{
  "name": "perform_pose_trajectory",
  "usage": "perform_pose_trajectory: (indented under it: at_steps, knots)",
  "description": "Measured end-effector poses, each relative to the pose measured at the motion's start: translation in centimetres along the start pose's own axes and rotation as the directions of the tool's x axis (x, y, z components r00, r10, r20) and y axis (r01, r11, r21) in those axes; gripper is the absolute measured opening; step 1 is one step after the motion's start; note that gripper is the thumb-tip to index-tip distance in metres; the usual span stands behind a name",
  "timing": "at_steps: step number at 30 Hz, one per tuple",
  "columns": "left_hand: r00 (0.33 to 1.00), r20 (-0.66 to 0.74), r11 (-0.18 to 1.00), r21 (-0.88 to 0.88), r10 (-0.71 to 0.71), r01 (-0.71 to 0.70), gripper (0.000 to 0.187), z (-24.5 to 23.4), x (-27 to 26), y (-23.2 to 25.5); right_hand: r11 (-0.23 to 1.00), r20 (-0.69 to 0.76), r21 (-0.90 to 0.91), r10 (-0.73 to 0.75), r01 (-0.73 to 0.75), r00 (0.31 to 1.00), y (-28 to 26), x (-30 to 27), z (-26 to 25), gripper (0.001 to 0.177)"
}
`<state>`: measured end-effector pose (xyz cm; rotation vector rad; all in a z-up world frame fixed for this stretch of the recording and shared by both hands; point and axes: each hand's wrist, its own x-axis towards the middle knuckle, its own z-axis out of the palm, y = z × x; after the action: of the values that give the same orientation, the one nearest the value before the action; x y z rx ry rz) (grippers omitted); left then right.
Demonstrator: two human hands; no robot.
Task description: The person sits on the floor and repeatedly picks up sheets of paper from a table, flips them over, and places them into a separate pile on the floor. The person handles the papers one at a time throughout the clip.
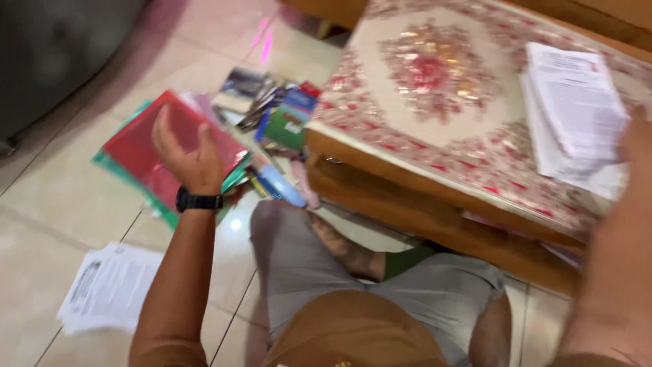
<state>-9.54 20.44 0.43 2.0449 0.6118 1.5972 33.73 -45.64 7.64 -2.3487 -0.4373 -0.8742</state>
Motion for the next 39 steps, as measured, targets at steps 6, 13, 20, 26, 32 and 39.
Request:
perform_pose_trajectory:
  at_steps: [6,13,20,26,32,39]
  knots:
    - [0.874,0.302,0.826,-0.536,0.381,-0.174,0.054,14.6,0.1,19.8,0.983,-0.027,-0.176,-0.053,0.047,0.998,5.6,0.2,0.1,0.019]
    - [0.67,0.595,0.765,-0.641,0.443,0.064,0.052,27.4,-8.7,35.6,0.99,0.11,-0.129,0.073,-0.058,0.991,0.0,-0.8,-1.4,0.033]
    - [0.512,0.821,0.825,-0.458,0.251,0.33,0.04,33.4,-11.7,37.6,0.997,0.109,-0.062,0.044,-0.037,0.993,-1.8,-0.4,-1.9,0.035]
    - [0.507,0.816,0.769,-0.505,0.278,0.392,0.044,35.4,-12.3,36.3,0.998,0.045,-0.036,0.053,-0.051,0.998,-2.5,-0.3,-1.4,0.028]
    - [0.527,0.814,0.694,-0.527,0.245,0.491,0.049,35.6,-12.4,35.5,0.994,-0.081,0.104,-0.02,0.028,0.997,-3.8,-0.2,-1.8,0.019]
    - [0.534,0.802,0.613,-0.569,0.268,0.548,0.051,35.7,-12.4,35.4,0.986,-0.096,0.163,-0.017,0.032,0.995,-2.2,-0.1,-0.9,0.019]
